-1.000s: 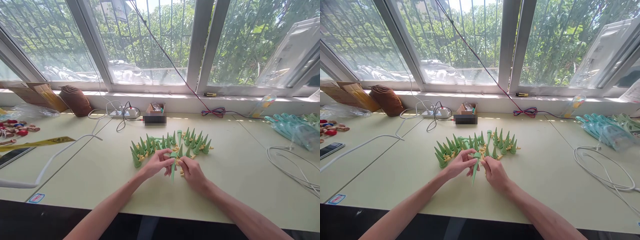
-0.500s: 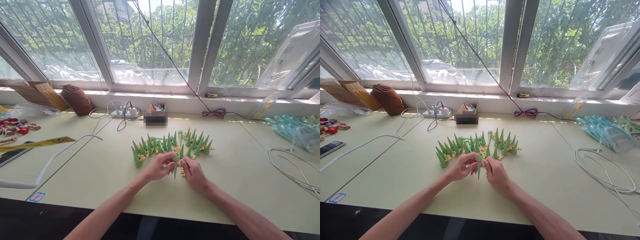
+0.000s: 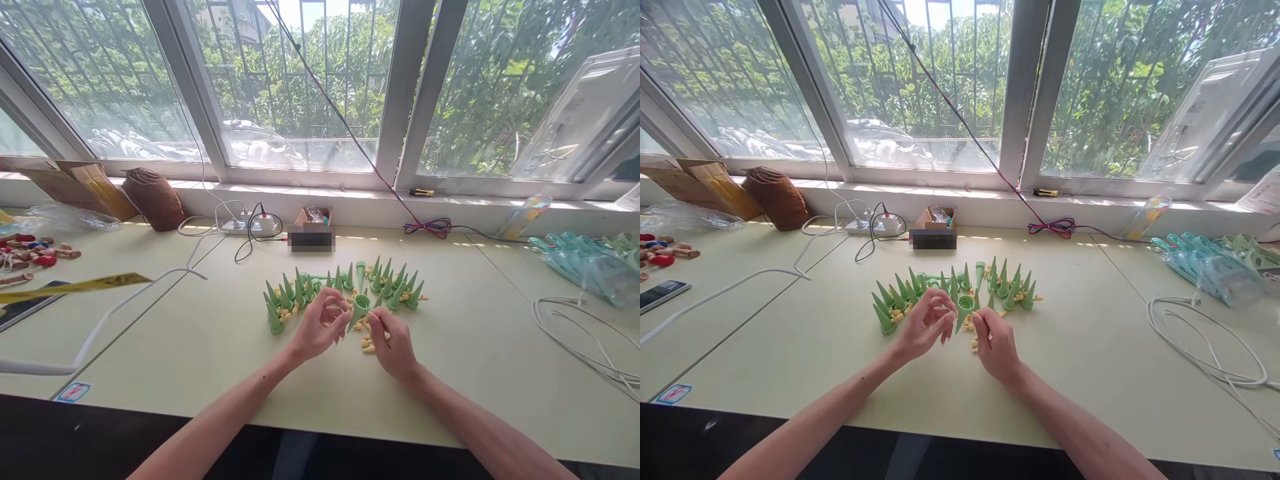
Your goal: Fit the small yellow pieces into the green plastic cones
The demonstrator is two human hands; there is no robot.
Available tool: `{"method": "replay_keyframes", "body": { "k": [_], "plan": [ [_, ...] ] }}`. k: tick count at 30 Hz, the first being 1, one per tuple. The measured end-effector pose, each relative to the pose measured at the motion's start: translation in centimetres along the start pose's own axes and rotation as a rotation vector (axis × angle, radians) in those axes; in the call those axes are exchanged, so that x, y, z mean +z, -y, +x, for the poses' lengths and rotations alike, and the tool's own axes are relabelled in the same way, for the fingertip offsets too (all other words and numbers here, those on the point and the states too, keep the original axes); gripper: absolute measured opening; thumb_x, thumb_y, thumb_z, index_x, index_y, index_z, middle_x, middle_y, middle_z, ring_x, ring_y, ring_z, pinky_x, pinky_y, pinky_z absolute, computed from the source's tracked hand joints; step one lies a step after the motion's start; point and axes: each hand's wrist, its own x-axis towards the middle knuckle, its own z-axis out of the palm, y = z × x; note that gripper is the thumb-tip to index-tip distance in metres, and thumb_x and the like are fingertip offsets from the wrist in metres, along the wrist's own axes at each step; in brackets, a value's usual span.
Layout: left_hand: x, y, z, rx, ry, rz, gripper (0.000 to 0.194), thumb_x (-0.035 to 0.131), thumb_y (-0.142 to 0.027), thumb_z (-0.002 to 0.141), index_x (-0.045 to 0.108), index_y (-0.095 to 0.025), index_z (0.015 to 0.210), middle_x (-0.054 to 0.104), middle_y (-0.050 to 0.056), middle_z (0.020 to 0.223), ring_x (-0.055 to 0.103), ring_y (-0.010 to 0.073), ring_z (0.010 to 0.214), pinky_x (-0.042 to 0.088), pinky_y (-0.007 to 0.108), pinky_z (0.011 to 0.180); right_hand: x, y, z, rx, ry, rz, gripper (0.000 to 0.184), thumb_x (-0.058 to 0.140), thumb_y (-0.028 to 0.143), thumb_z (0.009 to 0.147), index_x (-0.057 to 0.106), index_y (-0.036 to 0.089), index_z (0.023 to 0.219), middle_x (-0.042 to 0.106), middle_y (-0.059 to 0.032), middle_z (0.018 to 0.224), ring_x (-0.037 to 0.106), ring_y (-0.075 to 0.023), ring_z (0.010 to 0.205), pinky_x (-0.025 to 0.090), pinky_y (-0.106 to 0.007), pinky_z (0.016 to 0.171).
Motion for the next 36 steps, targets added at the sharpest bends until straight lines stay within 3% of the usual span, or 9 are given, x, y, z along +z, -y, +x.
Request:
{"method": "replay_keyframes", "body": {
  "k": [1, 4, 8, 11, 21, 31, 36],
  "plan": [
    [-0.1, -0.2, 0.1, 0.000, 0.008, -0.012, 0.026, 0.059, -0.041, 0.092, 0.053, -0.016, 0.089, 0.057, -0.002, 0.068, 0.055, 0.0070, 0.045, 0.042, 0.017, 0.041, -0.1, 0.0, 0.0, -0.013, -0.017, -0.004, 0.024, 0.041, 0.021, 0.100, 0.047, 0.020, 0.076, 0.041, 0.0047, 0.060, 0.038, -0.0096, 0.051, 0.032, -0.021, 0.050],
    [-0.5, -0.4, 0.2, -0.084, 0.110, -0.052, 0.052, 0.047, -0.050, 0.096, 0.057, -0.011, 0.064, 0.052, 0.000, 0.053, 0.053, 0.0081, 0.039, 0.038, 0.018, 0.039, -0.2, 0.2, 0.2, -0.081, -0.038, -0.026, 0.022, 0.042, 0.017, 0.099, 0.048, 0.020, 0.078, 0.043, 0.0036, 0.062, 0.039, -0.0104, 0.054, 0.034, -0.021, 0.052],
    [-0.7, 0.0, 0.2, -0.275, 0.274, -0.172, 0.072, 0.035, -0.060, 0.096, 0.065, -0.007, 0.058, 0.060, 0.008, 0.053, 0.054, 0.0105, 0.036, 0.039, 0.022, 0.038, -0.2, 0.3, 0.3, -0.169, 0.014, -0.059, 0.019, 0.043, 0.014, 0.098, 0.053, 0.019, 0.084, 0.048, 0.0010, 0.067, 0.043, -0.0123, 0.059, 0.037, -0.023, 0.055],
    [-0.7, 0.3, 0.2, -0.350, 0.325, -0.220, 0.078, 0.031, -0.064, 0.095, 0.067, -0.005, 0.059, 0.059, 0.009, 0.050, 0.053, 0.0111, 0.035, 0.039, 0.023, 0.039, -0.1, 0.1, 0.3, -0.197, 0.053, -0.063, 0.018, 0.042, 0.012, 0.098, 0.054, 0.019, 0.087, 0.049, -0.0002, 0.069, 0.045, -0.0130, 0.059, 0.037, -0.023, 0.054],
    [-1.1, 0.1, 0.6, -0.470, 0.378, -0.352, 0.067, 0.049, -0.063, 0.089, 0.068, -0.004, 0.066, 0.067, 0.014, 0.064, 0.057, 0.0125, 0.041, 0.041, 0.023, 0.039, 0.0, -0.2, 0.0, -0.182, 0.077, -0.048, 0.019, 0.042, 0.013, 0.099, 0.055, 0.020, 0.088, 0.052, -0.0007, 0.070, 0.047, -0.0139, 0.059, 0.038, -0.024, 0.055],
    [-1.4, -0.3, 0.5, -0.433, 0.437, -0.285, 0.041, 0.056, -0.050, 0.091, 0.060, -0.010, 0.082, 0.060, 0.004, 0.069, 0.059, 0.0117, 0.052, 0.046, 0.023, 0.048, -0.1, -0.6, 0.0, -0.163, 0.069, -0.040, 0.020, 0.042, 0.016, 0.099, 0.052, 0.021, 0.082, 0.051, 0.0007, 0.067, 0.044, -0.0126, 0.057, 0.037, -0.023, 0.054],
    [-1.6, -0.7, 0.5, -0.407, 0.469, -0.178, 0.036, 0.057, -0.048, 0.091, 0.057, -0.012, 0.094, 0.062, 0.005, 0.080, 0.060, 0.0114, 0.057, 0.047, 0.024, 0.051, 0.0, -0.7, -0.1, -0.149, 0.073, -0.044, 0.023, 0.041, 0.018, 0.100, 0.048, 0.021, 0.078, 0.047, 0.0022, 0.065, 0.041, -0.0116, 0.054, 0.034, -0.022, 0.052]
  ]
}}
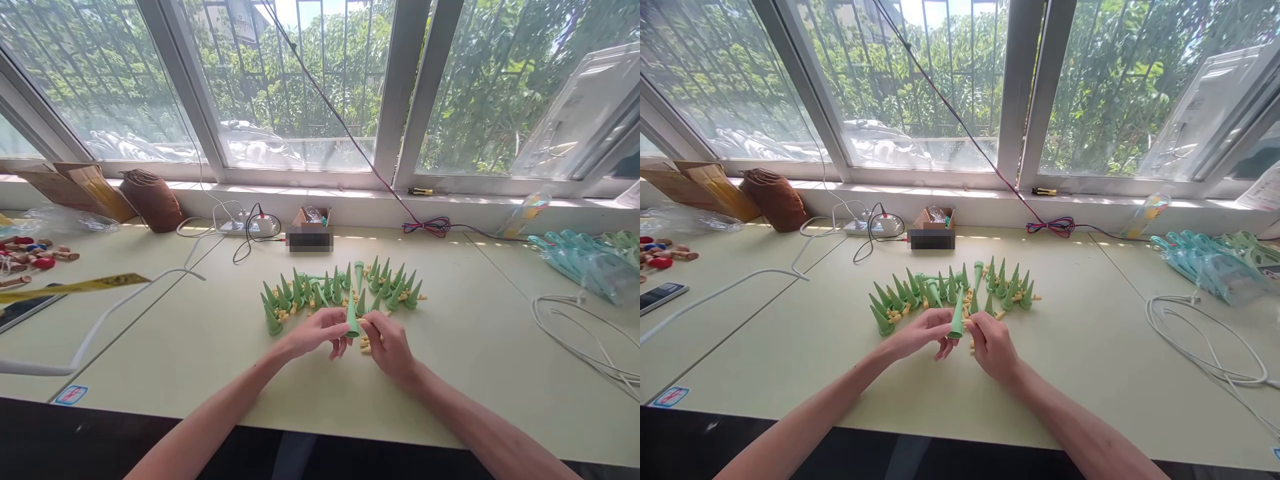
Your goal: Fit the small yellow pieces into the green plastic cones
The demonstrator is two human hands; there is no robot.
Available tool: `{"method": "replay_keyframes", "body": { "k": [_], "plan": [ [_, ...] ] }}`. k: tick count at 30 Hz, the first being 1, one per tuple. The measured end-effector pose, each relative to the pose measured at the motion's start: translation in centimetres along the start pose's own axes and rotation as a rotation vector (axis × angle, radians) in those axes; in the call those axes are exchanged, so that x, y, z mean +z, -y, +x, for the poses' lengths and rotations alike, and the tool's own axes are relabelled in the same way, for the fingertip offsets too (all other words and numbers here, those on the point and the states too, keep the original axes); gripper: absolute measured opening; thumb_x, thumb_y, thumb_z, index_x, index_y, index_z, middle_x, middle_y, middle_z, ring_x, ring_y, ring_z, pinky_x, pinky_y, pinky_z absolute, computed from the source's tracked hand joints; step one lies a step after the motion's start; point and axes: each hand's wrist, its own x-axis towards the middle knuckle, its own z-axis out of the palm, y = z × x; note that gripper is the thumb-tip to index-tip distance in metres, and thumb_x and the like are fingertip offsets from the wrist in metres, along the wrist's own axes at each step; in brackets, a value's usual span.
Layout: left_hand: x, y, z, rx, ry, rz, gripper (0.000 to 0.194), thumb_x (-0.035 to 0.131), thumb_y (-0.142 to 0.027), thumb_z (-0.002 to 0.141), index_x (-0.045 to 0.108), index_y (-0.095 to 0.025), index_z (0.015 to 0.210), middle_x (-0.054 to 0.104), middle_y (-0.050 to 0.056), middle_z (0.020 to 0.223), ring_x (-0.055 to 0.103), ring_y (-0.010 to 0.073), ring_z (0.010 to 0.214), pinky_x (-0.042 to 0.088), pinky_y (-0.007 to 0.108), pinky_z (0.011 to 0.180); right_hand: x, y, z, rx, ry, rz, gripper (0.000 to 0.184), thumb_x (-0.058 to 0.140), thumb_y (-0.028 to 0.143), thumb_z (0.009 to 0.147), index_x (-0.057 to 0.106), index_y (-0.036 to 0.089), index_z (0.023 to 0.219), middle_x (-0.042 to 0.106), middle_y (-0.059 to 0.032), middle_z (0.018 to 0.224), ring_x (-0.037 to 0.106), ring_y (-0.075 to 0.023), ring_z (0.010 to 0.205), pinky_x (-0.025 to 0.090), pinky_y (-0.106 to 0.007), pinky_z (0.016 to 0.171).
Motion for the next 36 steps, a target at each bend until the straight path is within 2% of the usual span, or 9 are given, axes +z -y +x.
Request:
{"method": "replay_keyframes", "body": {
  "k": [4, 8, 13, 17, 20, 24, 27, 31, 36],
  "plan": [
    [0.0, 0.0, -0.1, -0.011, 0.024, 0.108, 0.034, 0.054, -0.048, 0.092, 0.052, -0.016, 0.104, 0.061, 0.005, 0.088, 0.060, 0.0119, 0.061, 0.047, 0.023, 0.050, -0.1, -0.1, 0.0, 0.018, 0.009, -0.004, 0.025, 0.042, 0.018, 0.099, 0.045, 0.021, 0.074, 0.043, 0.0035, 0.062, 0.039, -0.0113, 0.053, 0.033, -0.022, 0.051],
    [0.0, 0.1, -0.3, 0.036, -0.027, 0.298, 0.028, 0.051, -0.043, 0.093, 0.051, -0.018, 0.105, 0.060, 0.006, 0.095, 0.059, 0.0116, 0.065, 0.048, 0.023, 0.054, -0.3, -0.3, 0.0, 0.035, 0.035, -0.004, 0.026, 0.042, 0.019, 0.099, 0.042, 0.021, 0.073, 0.041, 0.0040, 0.062, 0.037, -0.0111, 0.053, 0.032, -0.023, 0.051],
    [0.2, 0.2, -0.4, 0.149, -0.107, 0.586, 0.019, 0.050, -0.035, 0.094, 0.053, -0.017, 0.098, 0.054, -0.001, 0.073, 0.058, 0.0128, 0.061, 0.045, 0.025, 0.060, -0.2, -0.5, -0.2, 0.071, 0.051, -0.018, 0.028, 0.040, 0.023, 0.100, 0.039, 0.022, 0.072, 0.036, 0.0046, 0.060, 0.032, -0.0113, 0.052, 0.029, -0.024, 0.050],
    [0.2, 0.8, -0.3, 0.208, -0.169, 0.784, 0.020, 0.047, -0.034, 0.096, 0.056, -0.016, 0.101, 0.055, 0.001, 0.072, 0.054, 0.0134, 0.062, 0.041, 0.024, 0.059, -0.3, -0.5, -0.3, 0.102, 0.072, -0.009, 0.029, 0.038, 0.025, 0.101, 0.039, 0.021, 0.072, 0.035, 0.0048, 0.060, 0.031, -0.0111, 0.052, 0.028, -0.024, 0.049],
    [0.0, 1.5, -0.2, 0.257, -0.190, 0.892, 0.024, 0.043, -0.033, 0.098, 0.059, -0.016, 0.104, 0.062, 0.005, 0.078, 0.057, 0.0150, 0.065, 0.042, 0.024, 0.061, -0.3, -0.5, -0.3, 0.106, 0.077, 0.003, 0.031, 0.037, 0.026, 0.101, 0.038, 0.021, 0.071, 0.034, 0.0053, 0.059, 0.029, -0.0107, 0.051, 0.027, -0.024, 0.049],
    [-0.5, 2.0, -0.2, 0.361, -0.193, 0.987, 0.034, 0.038, -0.025, 0.100, 0.055, -0.017, 0.129, 0.069, 0.013, 0.105, 0.066, 0.0194, 0.081, 0.047, 0.027, 0.073, -0.3, -0.4, -0.4, 0.102, 0.083, 0.018, 0.033, 0.036, 0.028, 0.102, 0.037, 0.021, 0.070, 0.034, 0.0055, 0.058, 0.029, -0.0102, 0.050, 0.027, -0.023, 0.048],
    [-0.6, 2.0, -0.3, 0.391, -0.208, 1.022, 0.042, 0.037, -0.023, 0.100, 0.047, -0.020, 0.141, 0.067, 0.014, 0.116, 0.068, 0.0208, 0.089, 0.048, 0.027, 0.074, -0.2, -0.3, -0.3, 0.126, 0.086, 0.029, 0.034, 0.036, 0.030, 0.102, 0.038, 0.021, 0.070, 0.035, 0.0056, 0.058, 0.030, -0.0100, 0.049, 0.028, -0.023, 0.048],
    [-0.1, 1.8, -0.2, 0.357, -0.290, 0.963, 0.043, 0.037, -0.025, 0.100, 0.047, -0.023, 0.142, 0.068, 0.011, 0.109, 0.066, 0.0169, 0.079, 0.049, 0.026, 0.073, -0.2, 0.1, 0.2, 0.140, 0.043, 0.014, 0.034, 0.038, 0.030, 0.102, 0.041, 0.021, 0.070, 0.036, 0.0051, 0.058, 0.033, -0.0104, 0.050, 0.030, -0.023, 0.049],
    [0.6, 1.6, 0.3, 0.271, -0.446, 0.611, 0.036, 0.045, -0.038, 0.098, 0.052, -0.023, 0.130, 0.066, 0.004, 0.091, 0.059, 0.0103, 0.059, 0.048, 0.021, 0.055, -0.2, 0.5, 0.6, 0.137, -0.037, -0.005, 0.030, 0.040, 0.028, 0.102, 0.049, 0.020, 0.075, 0.041, 0.0037, 0.061, 0.036, -0.0110, 0.053, 0.033, -0.023, 0.051]
  ]
}}
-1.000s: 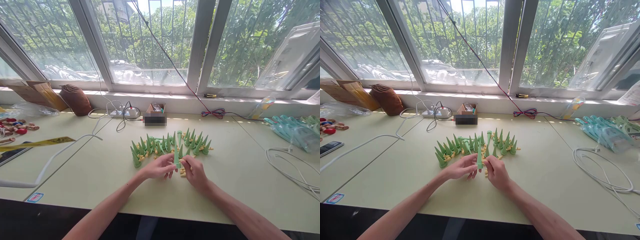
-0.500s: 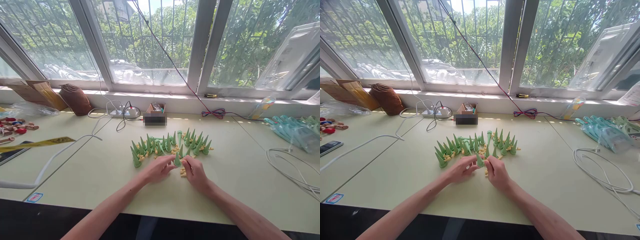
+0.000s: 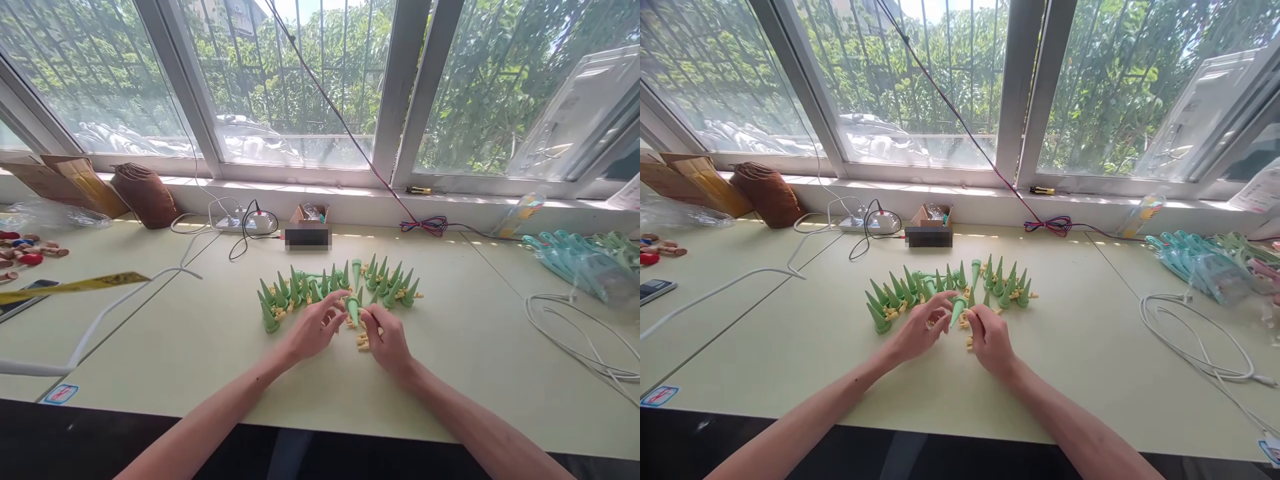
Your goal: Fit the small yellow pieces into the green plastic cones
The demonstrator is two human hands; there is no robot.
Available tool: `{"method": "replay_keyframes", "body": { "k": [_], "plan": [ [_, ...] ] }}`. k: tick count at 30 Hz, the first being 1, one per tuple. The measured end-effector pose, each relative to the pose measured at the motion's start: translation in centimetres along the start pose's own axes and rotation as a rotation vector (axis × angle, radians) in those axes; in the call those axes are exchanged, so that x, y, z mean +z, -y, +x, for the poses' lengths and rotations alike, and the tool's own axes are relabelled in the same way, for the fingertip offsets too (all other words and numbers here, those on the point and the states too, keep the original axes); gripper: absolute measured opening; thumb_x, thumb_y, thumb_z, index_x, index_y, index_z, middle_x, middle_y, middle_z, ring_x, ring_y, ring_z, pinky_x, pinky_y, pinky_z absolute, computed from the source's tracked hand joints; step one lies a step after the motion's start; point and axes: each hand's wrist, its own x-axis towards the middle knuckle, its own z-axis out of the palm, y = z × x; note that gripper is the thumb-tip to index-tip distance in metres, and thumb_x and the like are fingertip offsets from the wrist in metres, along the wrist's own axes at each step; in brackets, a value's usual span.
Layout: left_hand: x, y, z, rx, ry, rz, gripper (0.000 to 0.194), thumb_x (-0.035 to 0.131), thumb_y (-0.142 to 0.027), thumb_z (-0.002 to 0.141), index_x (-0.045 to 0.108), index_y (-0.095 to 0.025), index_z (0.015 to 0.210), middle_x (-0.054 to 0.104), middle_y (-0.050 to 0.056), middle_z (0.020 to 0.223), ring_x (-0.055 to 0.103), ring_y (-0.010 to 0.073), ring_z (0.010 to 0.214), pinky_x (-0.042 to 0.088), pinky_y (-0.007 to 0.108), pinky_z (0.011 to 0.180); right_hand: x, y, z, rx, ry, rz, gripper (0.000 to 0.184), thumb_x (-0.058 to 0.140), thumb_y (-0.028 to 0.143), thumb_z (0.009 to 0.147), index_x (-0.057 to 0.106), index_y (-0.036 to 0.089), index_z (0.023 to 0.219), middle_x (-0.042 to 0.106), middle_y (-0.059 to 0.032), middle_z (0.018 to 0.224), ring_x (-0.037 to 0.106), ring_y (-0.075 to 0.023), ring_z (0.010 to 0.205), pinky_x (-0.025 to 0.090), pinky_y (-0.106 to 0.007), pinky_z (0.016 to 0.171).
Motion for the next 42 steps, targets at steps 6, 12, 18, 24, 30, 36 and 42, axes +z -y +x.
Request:
{"method": "replay_keyframes", "body": {
  "k": [6, 12, 18, 24, 30, 36, 42],
  "plan": [
    [-0.1, -0.4, 0.6, -0.187, 0.078, -0.379, 0.049, 0.041, -0.057, 0.095, 0.054, -0.014, 0.075, 0.064, 0.004, 0.067, 0.058, 0.0101, 0.046, 0.044, 0.019, 0.042, 0.1, -0.2, 0.0, -0.049, 0.011, -0.020, 0.028, 0.040, 0.026, 0.102, 0.051, 0.020, 0.077, 0.046, 0.0015, 0.064, 0.041, -0.0124, 0.057, 0.036, -0.023, 0.054],
    [-0.3, -0.8, 0.7, -0.336, 0.265, -0.554, 0.056, 0.049, -0.063, 0.090, 0.060, -0.011, 0.072, 0.063, 0.005, 0.061, 0.056, 0.0106, 0.047, 0.045, 0.022, 0.046, 0.3, -0.3, -0.2, -0.087, 0.039, -0.006, 0.029, 0.039, 0.025, 0.102, 0.051, 0.020, 0.077, 0.049, 0.0013, 0.064, 0.043, -0.0123, 0.056, 0.037, -0.023, 0.054],
    [-0.2, -0.1, 0.5, -0.351, 0.300, -0.632, 0.050, 0.053, -0.059, 0.089, 0.061, -0.011, 0.080, 0.062, 0.004, 0.063, 0.057, 0.0114, 0.052, 0.046, 0.023, 0.049, 0.4, 0.0, -0.3, -0.069, 0.046, 0.010, 0.032, 0.039, 0.027, 0.102, 0.049, 0.020, 0.073, 0.046, 0.0027, 0.061, 0.041, -0.0112, 0.053, 0.035, -0.023, 0.051],
    [-0.4, 0.3, 0.5, -0.310, 0.325, -0.621, 0.045, 0.057, -0.055, 0.089, 0.061, -0.010, 0.087, 0.061, 0.003, 0.067, 0.057, 0.0110, 0.054, 0.047, 0.024, 0.053, 0.6, -0.3, -0.6, -0.017, 0.067, 0.061, 0.034, 0.040, 0.029, 0.102, 0.046, 0.020, 0.070, 0.045, 0.0035, 0.060, 0.041, -0.0107, 0.051, 0.034, -0.022, 0.050],
    [-0.5, 0.1, 0.5, -0.256, 0.352, -0.598, 0.037, 0.058, -0.051, 0.090, 0.058, -0.013, 0.093, 0.061, 0.001, 0.069, 0.056, 0.0100, 0.052, 0.049, 0.025, 0.055, 0.5, -0.7, -0.8, 0.044, 0.130, 0.103, 0.034, 0.042, 0.029, 0.101, 0.046, 0.020, 0.069, 0.044, 0.0041, 0.059, 0.038, -0.0104, 0.050, 0.033, -0.022, 0.049],
    [-0.3, 0.6, 0.3, -0.251, 0.307, -0.542, 0.038, 0.062, -0.049, 0.087, 0.056, -0.014, 0.100, 0.059, -0.002, 0.064, 0.060, 0.0124, 0.052, 0.049, 0.025, 0.053, 0.5, -0.7, -0.7, 0.086, 0.164, 0.149, 0.034, 0.041, 0.032, 0.101, 0.042, 0.020, 0.068, 0.038, 0.0054, 0.056, 0.033, -0.0099, 0.048, 0.030, -0.023, 0.047],
    [-0.2, 1.0, 0.3, -0.217, 0.258, -0.523, 0.037, 0.065, -0.045, 0.087, 0.058, -0.014, 0.106, 0.058, -0.003, 0.064, 0.061, 0.0122, 0.051, 0.050, 0.025, 0.052, 0.4, -0.7, -0.7, 0.128, 0.202, 0.186, 0.033, 0.040, 0.032, 0.100, 0.041, 0.020, 0.069, 0.038, 0.0051, 0.057, 0.033, -0.0098, 0.049, 0.029, -0.023, 0.048]
  ]
}}
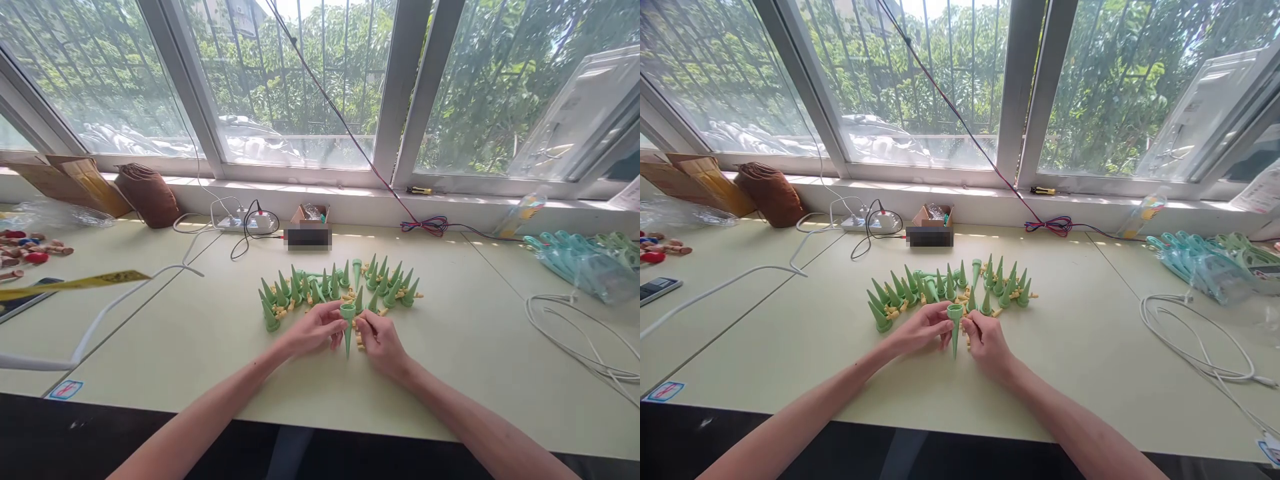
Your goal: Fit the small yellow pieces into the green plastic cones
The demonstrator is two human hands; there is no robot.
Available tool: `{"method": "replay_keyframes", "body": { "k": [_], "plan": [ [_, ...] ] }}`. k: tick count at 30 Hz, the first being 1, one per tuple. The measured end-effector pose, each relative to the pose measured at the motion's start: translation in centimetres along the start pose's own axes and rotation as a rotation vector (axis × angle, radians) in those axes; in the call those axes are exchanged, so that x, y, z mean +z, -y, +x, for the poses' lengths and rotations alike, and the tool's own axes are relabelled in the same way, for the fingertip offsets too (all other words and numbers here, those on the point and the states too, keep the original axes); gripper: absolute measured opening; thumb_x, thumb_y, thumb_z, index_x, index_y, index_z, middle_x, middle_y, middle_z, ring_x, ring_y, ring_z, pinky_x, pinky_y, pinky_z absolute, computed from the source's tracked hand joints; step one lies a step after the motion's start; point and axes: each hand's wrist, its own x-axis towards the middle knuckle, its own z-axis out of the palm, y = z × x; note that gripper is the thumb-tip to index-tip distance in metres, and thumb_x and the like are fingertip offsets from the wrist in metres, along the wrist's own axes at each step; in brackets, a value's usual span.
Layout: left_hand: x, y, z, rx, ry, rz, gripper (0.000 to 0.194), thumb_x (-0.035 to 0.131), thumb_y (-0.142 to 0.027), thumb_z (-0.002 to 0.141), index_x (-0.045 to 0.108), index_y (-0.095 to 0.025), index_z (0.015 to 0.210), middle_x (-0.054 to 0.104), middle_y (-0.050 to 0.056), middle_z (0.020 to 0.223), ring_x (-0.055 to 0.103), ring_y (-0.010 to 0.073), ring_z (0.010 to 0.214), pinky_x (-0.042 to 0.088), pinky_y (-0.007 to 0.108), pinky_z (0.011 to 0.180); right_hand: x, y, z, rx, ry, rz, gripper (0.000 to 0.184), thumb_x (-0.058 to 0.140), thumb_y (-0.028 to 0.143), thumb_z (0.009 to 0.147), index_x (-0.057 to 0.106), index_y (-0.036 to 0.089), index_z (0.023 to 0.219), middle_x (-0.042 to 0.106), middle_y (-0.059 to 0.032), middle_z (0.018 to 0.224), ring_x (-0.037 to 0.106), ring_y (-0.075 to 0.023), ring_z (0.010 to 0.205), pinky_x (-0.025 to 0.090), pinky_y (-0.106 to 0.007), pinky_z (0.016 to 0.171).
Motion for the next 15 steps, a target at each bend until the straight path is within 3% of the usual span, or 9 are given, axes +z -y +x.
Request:
{"method": "replay_keyframes", "body": {
  "k": [4, 9, 15],
  "plan": [
    [0.11, 0.04, 0.01, 0.033, -0.025, 0.010, 0.036, 0.066, -0.042, 0.086, 0.058, -0.014, 0.108, 0.058, -0.003, 0.063, 0.060, 0.0118, 0.051, 0.050, 0.024, 0.053, -0.01, 0.00, -0.01, 0.039, 0.020, 0.052, 0.033, 0.040, 0.034, 0.100, 0.043, 0.020, 0.071, 0.039, 0.0051, 0.056, 0.033, -0.0099, 0.048, 0.029, -0.023, 0.048],
    [0.23, -0.07, -0.06, 0.070, -0.032, 0.054, 0.027, 0.063, -0.040, 0.089, 0.059, -0.014, 0.094, 0.055, -0.004, 0.060, 0.060, 0.0116, 0.052, 0.049, 0.023, 0.054, 0.08, -0.01, -0.03, 0.088, 0.031, 0.117, 0.034, 0.040, 0.037, 0.100, 0.042, 0.021, 0.071, 0.040, 0.0052, 0.054, 0.033, -0.0097, 0.046, 0.030, -0.023, 0.046],
    [0.43, -0.72, -0.17, 0.024, -0.016, 0.016, 0.029, 0.062, -0.042, 0.089, 0.055, -0.014, 0.083, 0.055, -0.003, 0.057, 0.059, 0.0109, 0.046, 0.044, 0.021, 0.047, 0.21, 0.26, -0.11, 0.102, 0.029, 0.128, 0.033, 0.040, 0.037, 0.100, 0.043, 0.021, 0.072, 0.041, 0.0049, 0.054, 0.034, -0.0101, 0.047, 0.030, -0.023, 0.046]
  ]
}}
